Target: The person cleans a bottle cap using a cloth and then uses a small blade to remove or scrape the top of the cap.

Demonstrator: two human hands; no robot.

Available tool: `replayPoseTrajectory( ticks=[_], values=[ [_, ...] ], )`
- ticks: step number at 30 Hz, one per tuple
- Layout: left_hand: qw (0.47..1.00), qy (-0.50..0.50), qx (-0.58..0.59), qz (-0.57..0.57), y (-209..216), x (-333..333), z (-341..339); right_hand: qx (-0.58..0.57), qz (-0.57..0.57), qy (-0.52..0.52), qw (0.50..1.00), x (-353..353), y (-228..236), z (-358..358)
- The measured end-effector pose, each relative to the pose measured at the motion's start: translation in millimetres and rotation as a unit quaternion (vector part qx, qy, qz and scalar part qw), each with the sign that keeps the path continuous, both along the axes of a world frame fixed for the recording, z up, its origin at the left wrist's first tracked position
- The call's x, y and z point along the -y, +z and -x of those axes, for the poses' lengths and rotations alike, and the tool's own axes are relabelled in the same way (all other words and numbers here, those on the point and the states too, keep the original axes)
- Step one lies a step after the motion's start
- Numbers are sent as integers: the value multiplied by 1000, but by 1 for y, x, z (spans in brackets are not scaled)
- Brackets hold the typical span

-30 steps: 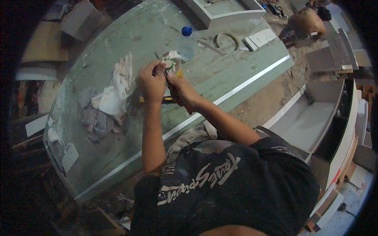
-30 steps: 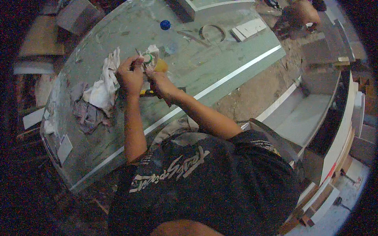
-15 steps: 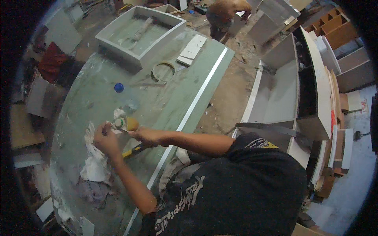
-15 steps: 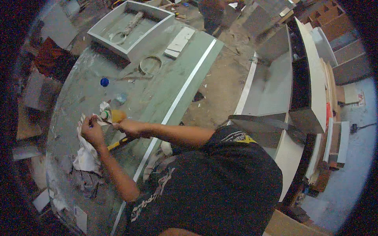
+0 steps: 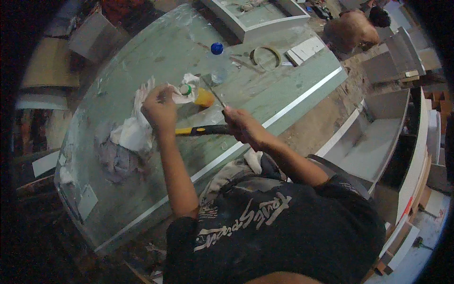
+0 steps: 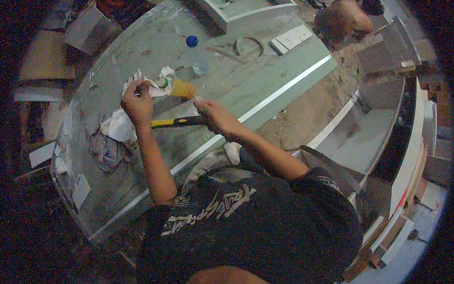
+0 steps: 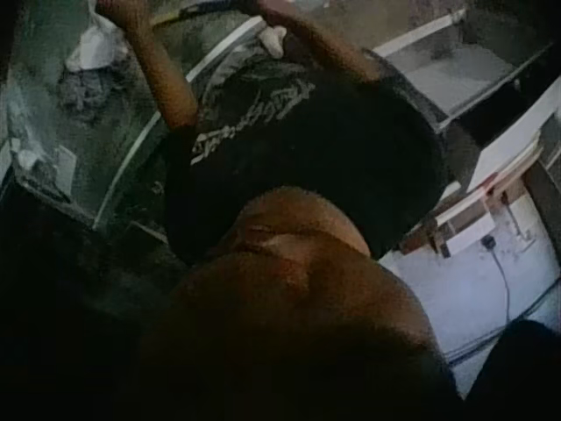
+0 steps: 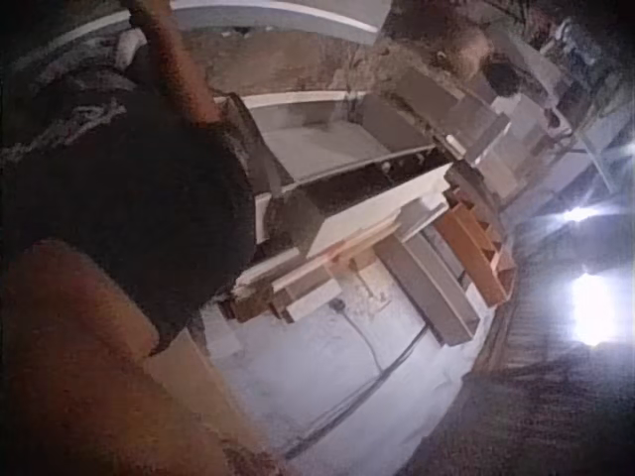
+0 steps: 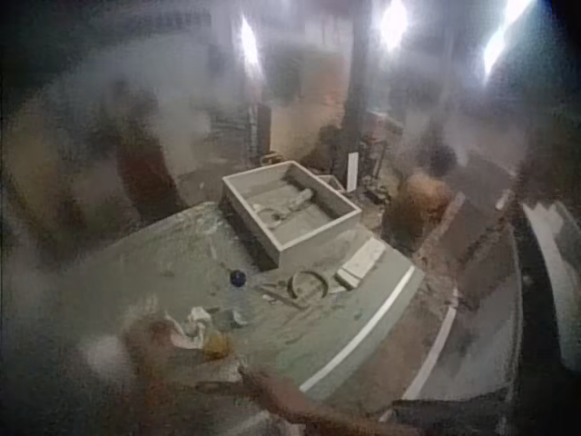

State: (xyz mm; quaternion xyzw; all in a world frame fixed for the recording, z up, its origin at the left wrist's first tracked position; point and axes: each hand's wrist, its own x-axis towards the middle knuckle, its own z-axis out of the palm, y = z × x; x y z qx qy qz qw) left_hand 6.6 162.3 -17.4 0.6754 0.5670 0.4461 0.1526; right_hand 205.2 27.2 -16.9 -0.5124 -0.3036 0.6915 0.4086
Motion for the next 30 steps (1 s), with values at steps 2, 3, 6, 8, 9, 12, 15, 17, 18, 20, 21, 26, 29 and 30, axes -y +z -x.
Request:
replayPoseTrajectory(
  ticks=[2,3,6,8,9,12,15,17,18,20,21,26,29,30],
  values=[
    [1000,-15,18,2,-2,5,-4,-23,-25,-34,999,-15,-3,12],
    [1000,-24,13,-1,1,8,-5,-35,-38,-53,997,-26,-4,22],
    [1000,-15,17,12,17,14,-21,-38,-17,1,999,-57,-22,37],
    [999,-23,25,9,19,16,-31,-43,-25,-38,998,-68,-26,48],
    [999,-37,29,-1,19,17,-38,-45,-29,-59,997,-70,-28,48],
    [998,-47,49,18,17,17,-39,6,-17,-51,999,-67,-27,51],
    [999,-30,17,-11,2,8,-44,51,7,-45,998,-66,-40,55],
    [1000,-15,13,-22,-2,6,-40,41,19,-27,999,-61,-37,54],
    [999,-14,31,-11,-3,5,-38,35,25,-18,999,-58,-35,53],
    [999,-12,35,-4,-2,3,-40,40,18,5,999,-57,-35,40],
    [1000,-11,19,-6,-1,2,-41,42,15,17,999,-55,-35,34],
    [1000,-5,11,-22,8,-14,-32,59,86,75,992,-39,-47,18],
    [1000,-20,9,-17,4,-16,-35,66,90,77,991,-31,-44,16],
    [999,-17,16,-22,3,-15,-33,72,84,75,991,-26,-43,15]
  ],
)
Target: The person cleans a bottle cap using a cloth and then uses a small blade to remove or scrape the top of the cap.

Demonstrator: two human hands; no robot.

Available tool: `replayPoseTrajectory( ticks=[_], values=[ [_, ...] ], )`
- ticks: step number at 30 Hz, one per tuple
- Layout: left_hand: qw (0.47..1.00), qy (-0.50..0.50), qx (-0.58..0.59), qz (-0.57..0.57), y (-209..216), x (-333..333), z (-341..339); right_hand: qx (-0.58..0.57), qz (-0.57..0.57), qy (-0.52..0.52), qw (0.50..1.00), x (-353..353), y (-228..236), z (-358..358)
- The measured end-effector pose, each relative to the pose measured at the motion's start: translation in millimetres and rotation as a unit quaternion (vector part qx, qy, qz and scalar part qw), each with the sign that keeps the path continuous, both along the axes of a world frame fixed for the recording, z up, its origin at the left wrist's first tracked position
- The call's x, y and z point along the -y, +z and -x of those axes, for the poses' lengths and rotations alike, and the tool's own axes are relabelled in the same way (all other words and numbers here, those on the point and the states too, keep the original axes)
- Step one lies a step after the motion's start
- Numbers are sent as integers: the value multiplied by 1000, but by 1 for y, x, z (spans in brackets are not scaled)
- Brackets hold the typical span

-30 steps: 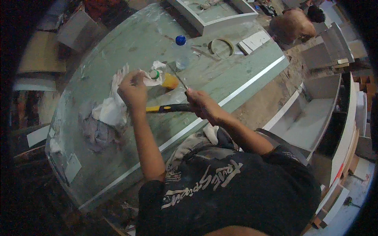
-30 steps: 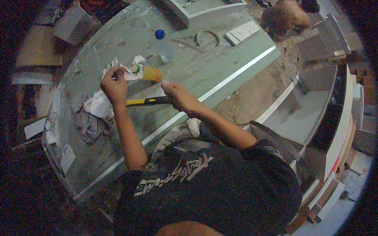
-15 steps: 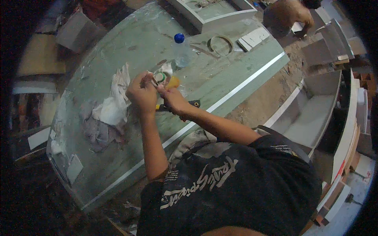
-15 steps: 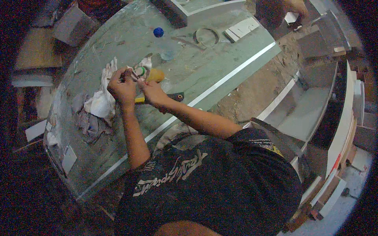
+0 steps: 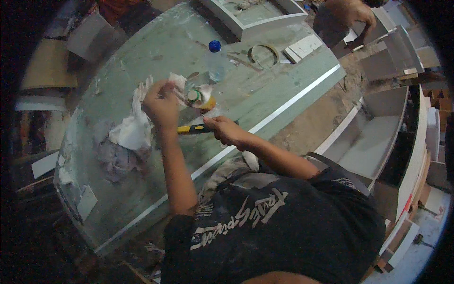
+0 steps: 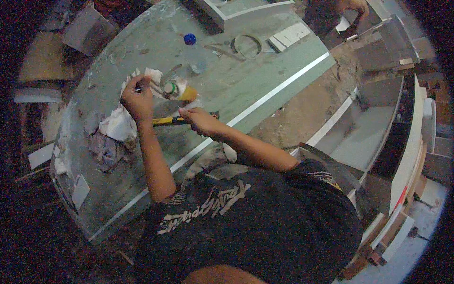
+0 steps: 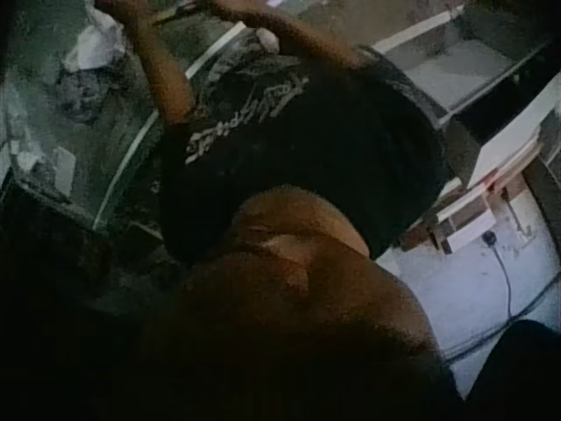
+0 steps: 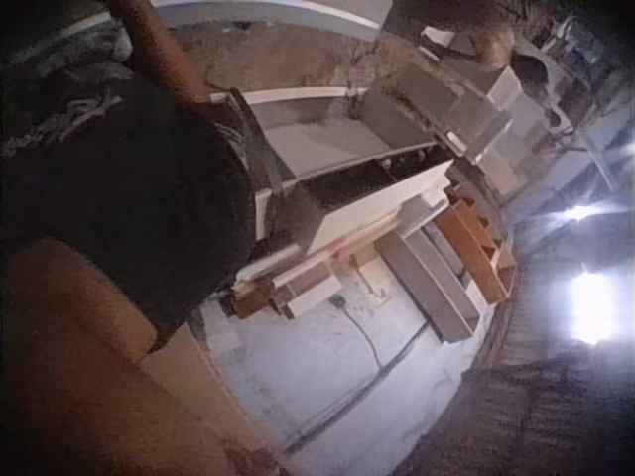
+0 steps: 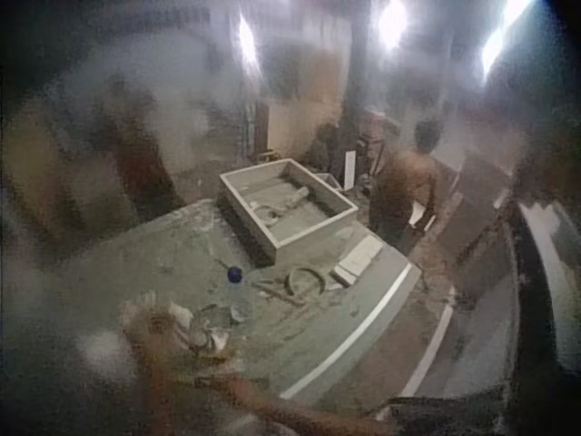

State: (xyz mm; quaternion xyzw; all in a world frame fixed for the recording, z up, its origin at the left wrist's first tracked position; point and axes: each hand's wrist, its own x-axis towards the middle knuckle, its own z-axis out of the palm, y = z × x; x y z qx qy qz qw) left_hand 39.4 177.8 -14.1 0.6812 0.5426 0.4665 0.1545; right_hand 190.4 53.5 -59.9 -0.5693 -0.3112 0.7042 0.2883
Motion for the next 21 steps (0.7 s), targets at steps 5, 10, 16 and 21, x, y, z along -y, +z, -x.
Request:
replayPoseTrajectory(
  ticks=[5,10,16,21],
  values=[
    [1000,5,9,15,7,6,6,-57,-17,-29,998,27,25,-21],
    [997,-13,65,35,12,17,7,-91,-115,-99,984,23,37,-12],
    [998,-18,56,22,18,27,4,-30,-68,-107,991,-21,1,39],
    [994,-35,105,21,13,18,0,-22,-56,-80,995,-6,-7,32]
  ],
)
